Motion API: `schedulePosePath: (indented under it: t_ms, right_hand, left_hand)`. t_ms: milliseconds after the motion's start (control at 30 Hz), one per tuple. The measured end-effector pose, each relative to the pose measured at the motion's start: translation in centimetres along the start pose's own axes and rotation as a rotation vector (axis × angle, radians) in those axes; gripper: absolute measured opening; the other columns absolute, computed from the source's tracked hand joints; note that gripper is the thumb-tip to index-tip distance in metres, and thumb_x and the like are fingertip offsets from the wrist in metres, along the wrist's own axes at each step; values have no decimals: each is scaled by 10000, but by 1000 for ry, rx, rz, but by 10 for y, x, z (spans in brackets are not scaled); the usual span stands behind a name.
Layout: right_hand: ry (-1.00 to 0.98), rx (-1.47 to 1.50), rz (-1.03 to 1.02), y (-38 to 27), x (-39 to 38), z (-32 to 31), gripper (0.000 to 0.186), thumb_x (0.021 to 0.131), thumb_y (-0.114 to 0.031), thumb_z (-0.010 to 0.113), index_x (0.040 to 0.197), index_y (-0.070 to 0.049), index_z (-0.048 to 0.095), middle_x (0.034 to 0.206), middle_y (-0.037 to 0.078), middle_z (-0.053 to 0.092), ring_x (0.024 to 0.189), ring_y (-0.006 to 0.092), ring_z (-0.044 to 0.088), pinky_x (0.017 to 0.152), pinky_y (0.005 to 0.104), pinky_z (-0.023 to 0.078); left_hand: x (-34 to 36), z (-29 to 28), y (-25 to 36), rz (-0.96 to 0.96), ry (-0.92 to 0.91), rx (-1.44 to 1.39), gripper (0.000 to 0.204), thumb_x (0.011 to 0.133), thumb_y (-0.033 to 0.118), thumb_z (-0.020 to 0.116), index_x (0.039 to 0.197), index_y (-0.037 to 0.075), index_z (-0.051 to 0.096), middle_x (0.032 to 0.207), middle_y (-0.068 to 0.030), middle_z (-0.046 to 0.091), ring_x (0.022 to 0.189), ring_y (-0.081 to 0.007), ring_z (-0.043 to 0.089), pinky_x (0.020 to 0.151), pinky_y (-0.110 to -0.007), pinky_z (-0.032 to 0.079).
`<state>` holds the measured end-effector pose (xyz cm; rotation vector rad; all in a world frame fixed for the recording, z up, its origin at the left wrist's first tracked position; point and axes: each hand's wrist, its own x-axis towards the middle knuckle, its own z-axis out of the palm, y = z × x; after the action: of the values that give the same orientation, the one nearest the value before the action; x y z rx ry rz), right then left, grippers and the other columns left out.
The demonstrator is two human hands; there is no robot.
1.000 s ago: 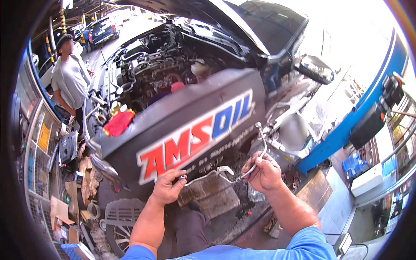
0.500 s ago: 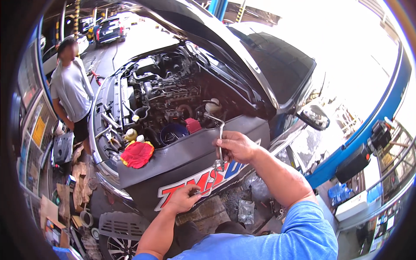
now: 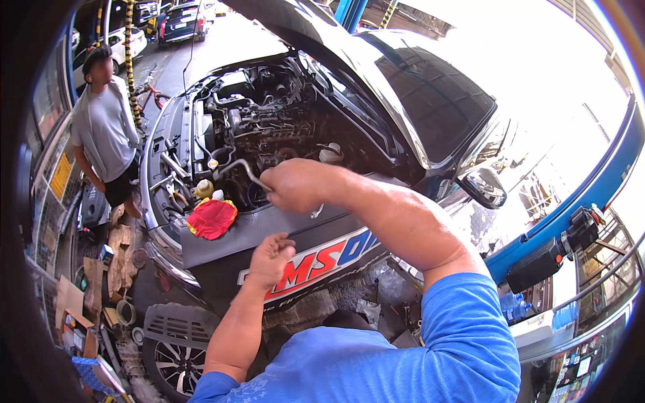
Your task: Repairing and maintaining engine components using hand tools in an auto repair shop.
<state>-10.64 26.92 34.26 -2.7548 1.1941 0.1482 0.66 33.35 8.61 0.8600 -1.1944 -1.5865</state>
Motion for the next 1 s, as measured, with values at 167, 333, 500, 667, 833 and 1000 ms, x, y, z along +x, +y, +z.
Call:
schedulePosePath:
  t_ms: [167,333,500,667,833,1000]
  right_hand:
    - [20,-238,-104,-3,-7,30,244,811,-166,668,1017,-36,681,864,165,725,831,349,729,675,457,585]
    - [191,-298,-194,34,-10,78,213,812,-165,678,987,-46,647,905,129,691,800,331,714,668,429,585]
    - [303,-79,-214,93,-11,113,287,871,-177,646,1108,-16,626,963,155,671,889,338,695,732,436,574]
    - [376,410,256,189,-5,115,570,923,-355,700,1374,-48,531,1197,176,646,998,289,686,807,415,565]
    - [329,1407,592,252,28,140,820,930,-571,657,1513,-81,354,1245,155,644,1067,305,659,878,471,541]
    - [217,2005,333,276,71,145,810,891,-707,598,1400,-93,459,1208,152,645,1050,322,660,878,484,544]
  left_hand:
    - [2,-8,59,79,4,-876,414,1034,322,546,1364,76,503,1215,-141,649,1049,-269,672,920,-432,534]
    - [32,10,70,76,131,-922,241,1036,245,487,1137,77,627,1125,-149,700,1054,-319,679,912,-500,552]
    - [66,14,46,94,234,-960,187,979,148,501,1060,70,649,1111,-180,716,1034,-385,696,912,-534,571]
    - [89,-1,41,232,19,-972,210,908,36,497,1039,48,661,1125,-277,705,1094,-433,685,917,-521,582]
    - [103,-24,37,249,-94,-836,279,858,-66,412,988,-4,652,1076,-305,706,1113,-429,683,920,-492,585]
    - [124,-63,25,177,-74,-474,264,840,-73,419,931,-25,662,989,-249,728,1066,-351,704,924,-432,576]
